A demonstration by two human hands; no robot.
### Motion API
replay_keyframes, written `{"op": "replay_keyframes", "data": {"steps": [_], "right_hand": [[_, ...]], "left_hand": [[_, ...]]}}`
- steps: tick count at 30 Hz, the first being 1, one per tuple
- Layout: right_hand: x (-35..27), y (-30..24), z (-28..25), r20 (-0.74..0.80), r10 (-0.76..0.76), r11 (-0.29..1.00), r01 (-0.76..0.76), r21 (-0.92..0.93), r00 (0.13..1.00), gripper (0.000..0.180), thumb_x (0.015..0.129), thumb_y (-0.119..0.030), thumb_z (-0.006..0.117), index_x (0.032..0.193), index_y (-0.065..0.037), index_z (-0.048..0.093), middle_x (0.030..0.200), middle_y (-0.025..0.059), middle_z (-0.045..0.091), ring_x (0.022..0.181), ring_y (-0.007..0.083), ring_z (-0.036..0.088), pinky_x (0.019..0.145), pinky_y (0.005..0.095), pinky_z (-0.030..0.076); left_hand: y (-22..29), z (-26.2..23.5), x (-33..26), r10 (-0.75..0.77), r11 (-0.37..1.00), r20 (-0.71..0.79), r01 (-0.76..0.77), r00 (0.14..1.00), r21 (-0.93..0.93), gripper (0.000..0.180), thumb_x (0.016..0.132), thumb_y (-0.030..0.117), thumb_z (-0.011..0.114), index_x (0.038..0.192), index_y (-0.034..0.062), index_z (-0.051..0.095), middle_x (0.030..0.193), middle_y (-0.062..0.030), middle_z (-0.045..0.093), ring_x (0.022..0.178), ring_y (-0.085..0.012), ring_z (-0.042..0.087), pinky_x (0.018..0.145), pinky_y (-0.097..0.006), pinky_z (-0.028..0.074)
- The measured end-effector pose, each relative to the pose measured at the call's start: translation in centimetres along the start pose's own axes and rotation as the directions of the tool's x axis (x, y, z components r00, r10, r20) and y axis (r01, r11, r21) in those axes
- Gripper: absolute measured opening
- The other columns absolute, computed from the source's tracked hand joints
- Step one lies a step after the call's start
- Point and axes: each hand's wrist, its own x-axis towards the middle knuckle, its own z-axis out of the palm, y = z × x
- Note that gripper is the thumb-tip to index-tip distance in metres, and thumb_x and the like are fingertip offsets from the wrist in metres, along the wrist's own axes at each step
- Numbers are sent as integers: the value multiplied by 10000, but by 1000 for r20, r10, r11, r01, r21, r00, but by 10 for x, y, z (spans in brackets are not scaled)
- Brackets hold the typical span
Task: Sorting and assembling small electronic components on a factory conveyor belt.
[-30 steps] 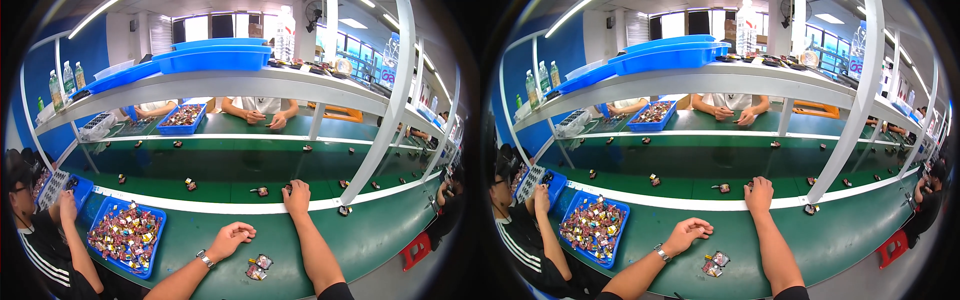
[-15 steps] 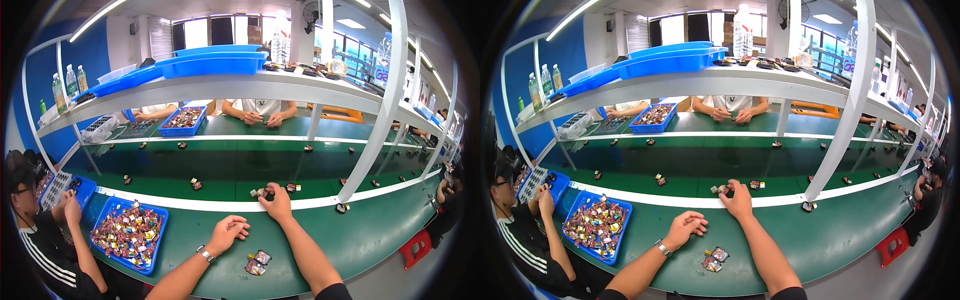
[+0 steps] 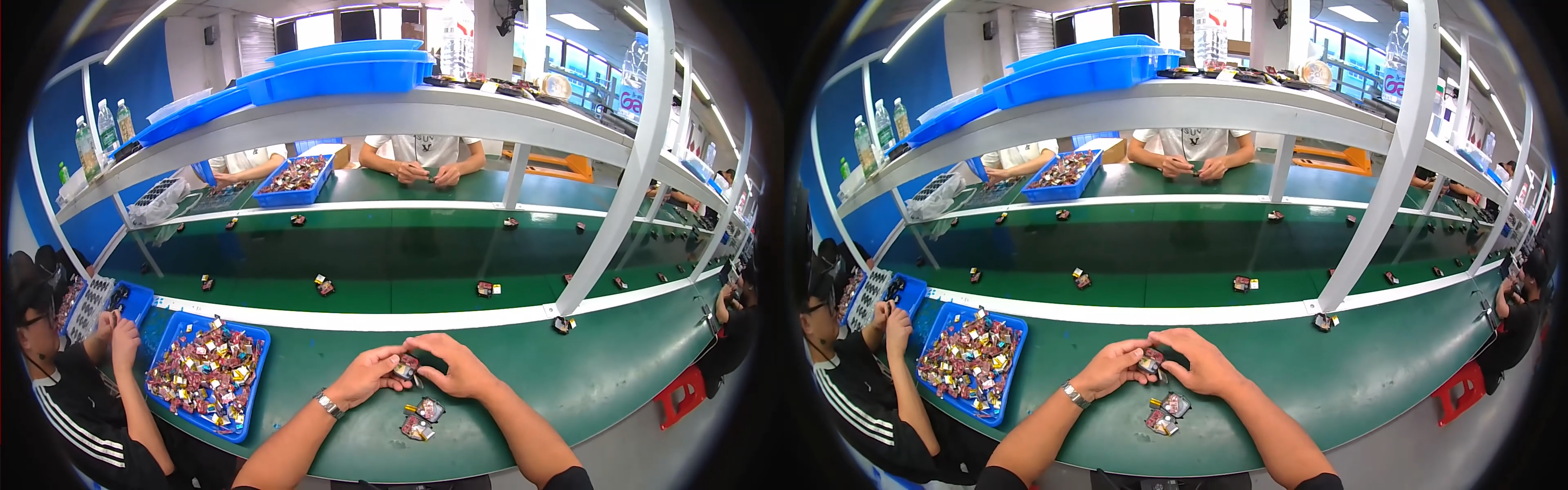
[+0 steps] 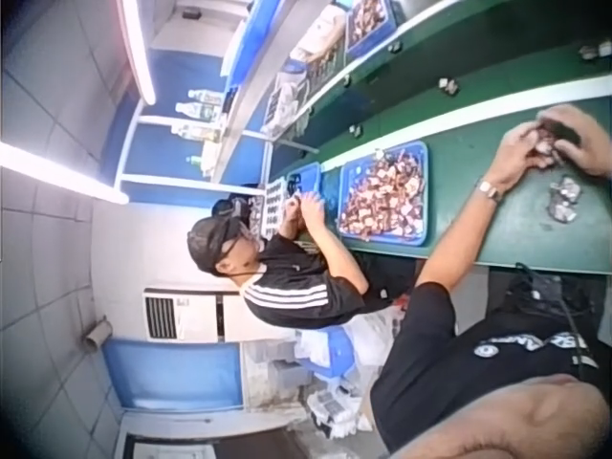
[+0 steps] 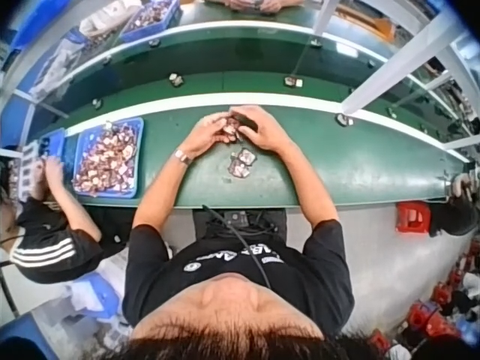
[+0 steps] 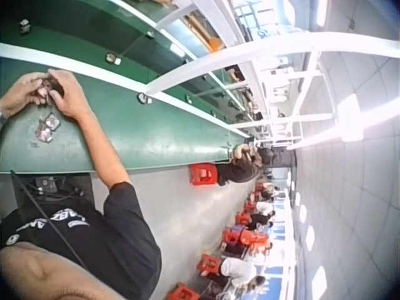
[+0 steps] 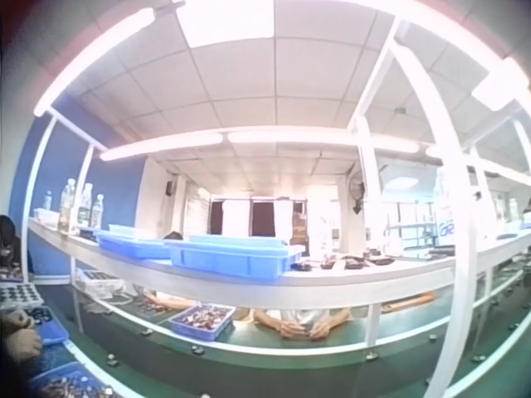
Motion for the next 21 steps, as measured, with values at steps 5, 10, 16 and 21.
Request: {"op": "replay_keyframes", "data": {"steps": [5,10,16,21], "right_hand": [[2,-14,18,-182,-35,972,-8,-234,983,271,783,-97,740,1047,-86,678,1039,46,633,973,238,615,810,349,532],[9,-11,22,-178,-272,860,156,-485,946,174,753,-88,714,926,-90,699,943,15,620,847,193,611,694,329,519],[7,-10,23,-130,-337,796,208,-568,932,227,737,-81,672,962,-83,700,957,9,630,836,176,604,678,306,491],[8,-8,23,-131,-356,782,219,-583,925,230,742,-87,666,970,-73,697,955,7,630,838,175,604,675,304,482]], "left_hand": [[0,8,-1,8,997,-48,-12,999,-70,355,1034,155,466,1357,9,458,1197,-127,579,1062,-230,640,958,-377,544],[-5,7,1,52,987,-56,-60,997,-150,333,1015,89,473,1339,17,444,1221,-120,559,1136,-233,605,1023,-431,514],[-7,7,2,57,982,-69,-68,996,-175,339,1016,63,472,1348,7,435,1247,-112,569,1152,-198,587,1042,-396,505],[-6,7,2,67,981,-78,-79,995,-175,347,1016,56,473,1357,4,431,1243,-115,582,1164,-194,583,1048,-392,500]]}}
